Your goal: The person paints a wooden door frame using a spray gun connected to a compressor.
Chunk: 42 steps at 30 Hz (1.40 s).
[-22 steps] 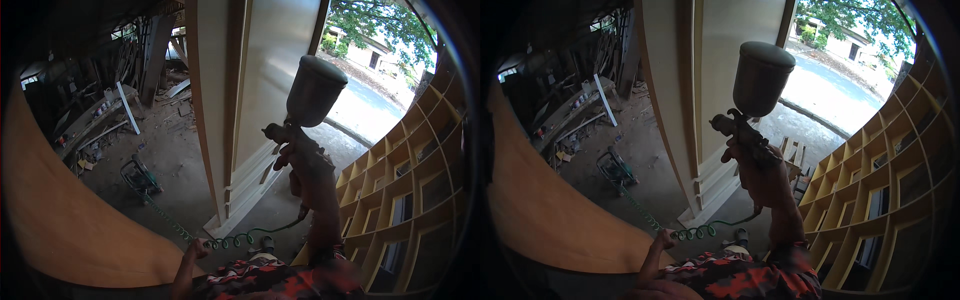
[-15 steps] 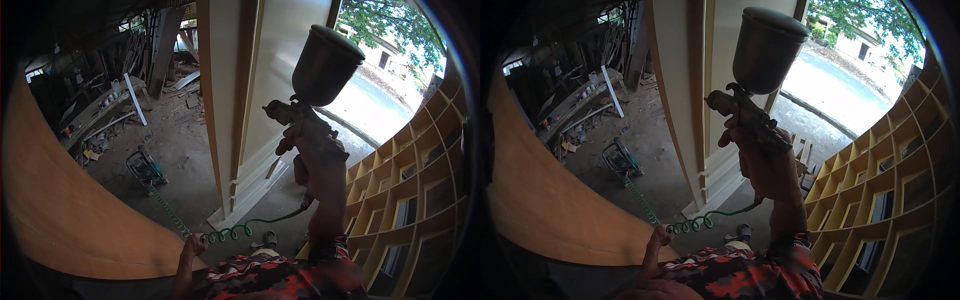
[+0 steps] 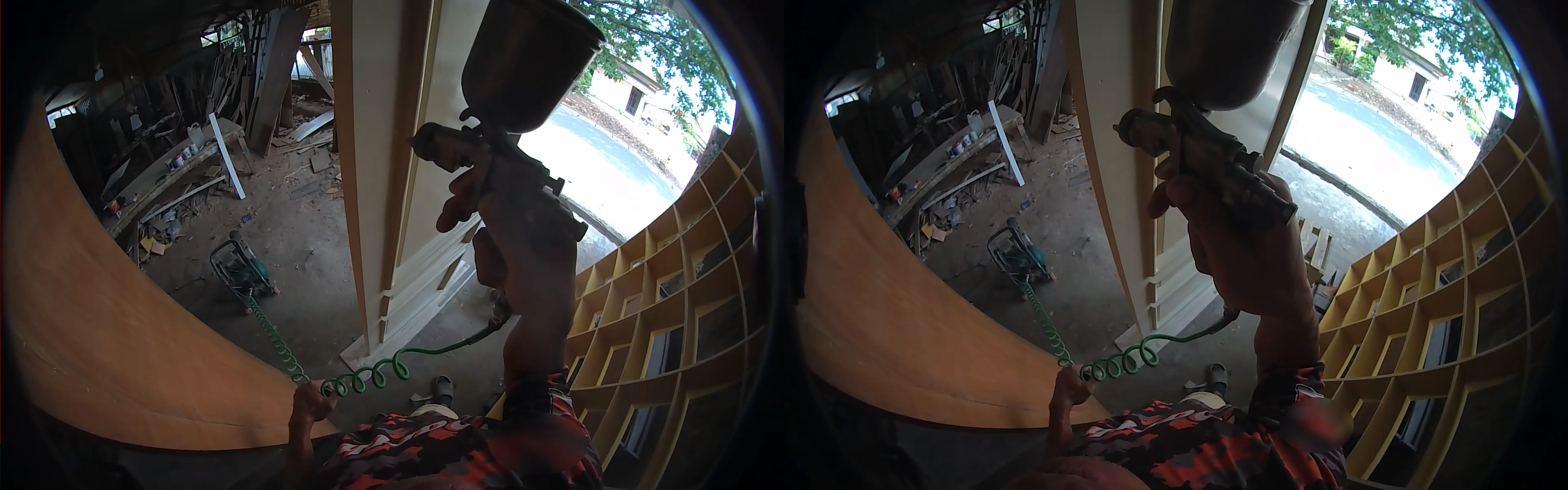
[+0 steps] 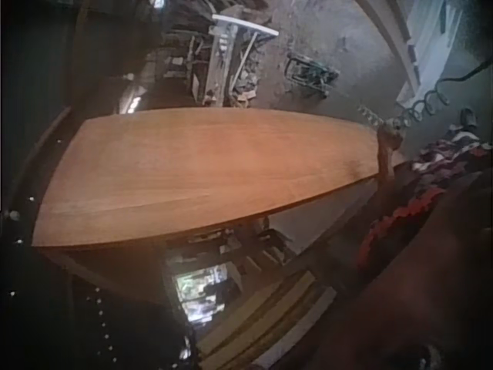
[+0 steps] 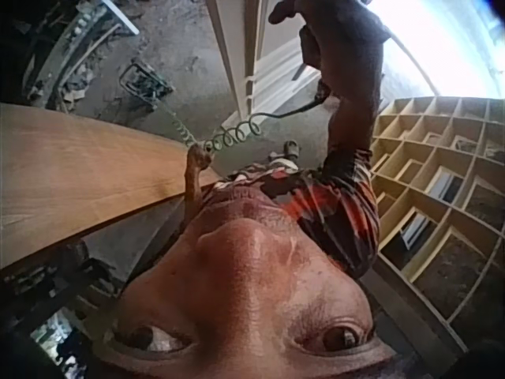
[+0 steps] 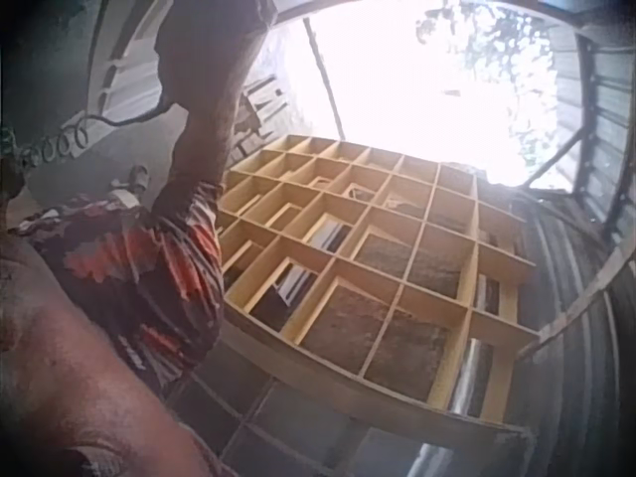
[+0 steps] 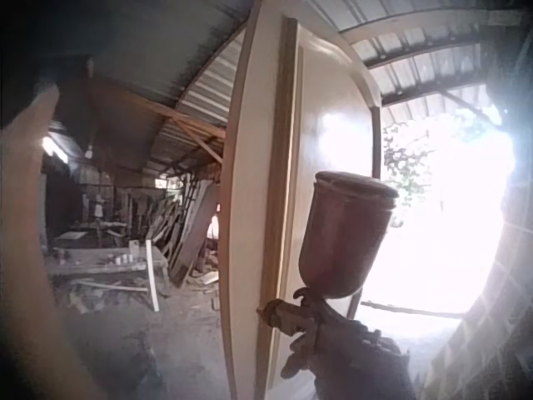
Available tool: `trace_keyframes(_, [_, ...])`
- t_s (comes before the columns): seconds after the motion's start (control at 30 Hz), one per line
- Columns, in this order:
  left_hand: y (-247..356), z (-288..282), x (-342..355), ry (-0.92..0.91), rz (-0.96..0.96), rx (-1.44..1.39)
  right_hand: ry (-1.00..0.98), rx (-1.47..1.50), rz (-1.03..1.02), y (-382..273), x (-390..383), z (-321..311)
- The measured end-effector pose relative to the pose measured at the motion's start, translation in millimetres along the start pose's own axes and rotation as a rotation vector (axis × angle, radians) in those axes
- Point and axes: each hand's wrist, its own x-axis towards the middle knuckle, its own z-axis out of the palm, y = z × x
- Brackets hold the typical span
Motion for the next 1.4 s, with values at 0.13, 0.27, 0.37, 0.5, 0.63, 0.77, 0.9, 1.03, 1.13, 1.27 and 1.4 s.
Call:
trace_keyframes(0.13, [8, -9, -5, 0.006, 0.018, -0.027, -0.044, 0.011, -0.09, 1, 5, -1])
trace_keyframes(0.27, [14, -18, -10, 0.025, 0.016, -0.032, -0.023, 0.034, 0.026, -21, 11, 6])
trace_keyframes(0.37, [19, -19, -14, 0.033, 0.018, -0.017, -0.01, -0.054, 0.112, -22, 21, 5])
trace_keyframes(0.5, [23, -21, -15, 0.039, 0.008, -0.016, -0.043, -0.025, 0.046, -17, 30, 1])
trace_keyframes(0.63, [30, -20, -15, 0.022, 0.017, -0.017, -0.033, -0.043, -0.049, -8, 43, -13])
trace_keyframes(0.77, [48, -20, -15, 0.011, 0.023, 0.009, 0.062, -0.006, 0.015, -8, 57, -27])
trace_keyframes(0.9, [67, -23, -13, -0.018, -0.001, 0.028, 0.092, -0.023, 0.081, -4, 73, -58])
trace_keyframes(1.03, [85, -20, -12, -0.004, 0.022, 0.013, 0.085, -0.041, 0.074, 8, 93, -93])
trace_keyframes(1.13, [109, -22, -14, -0.021, 0.016, 0.055, 0.127, -0.034, 0.09, 19, 111, -119])
trace_keyframes(1.27, [131, -21, -9, -0.086, -0.004, 0.05, 0.12, -0.099, 0.094, 34, 136, -158])
trace_keyframes(1.4, [144, -14, -1, -0.116, 0.0, 0.113, 0.129, -0.098, 0.101, 47, 156, -188])
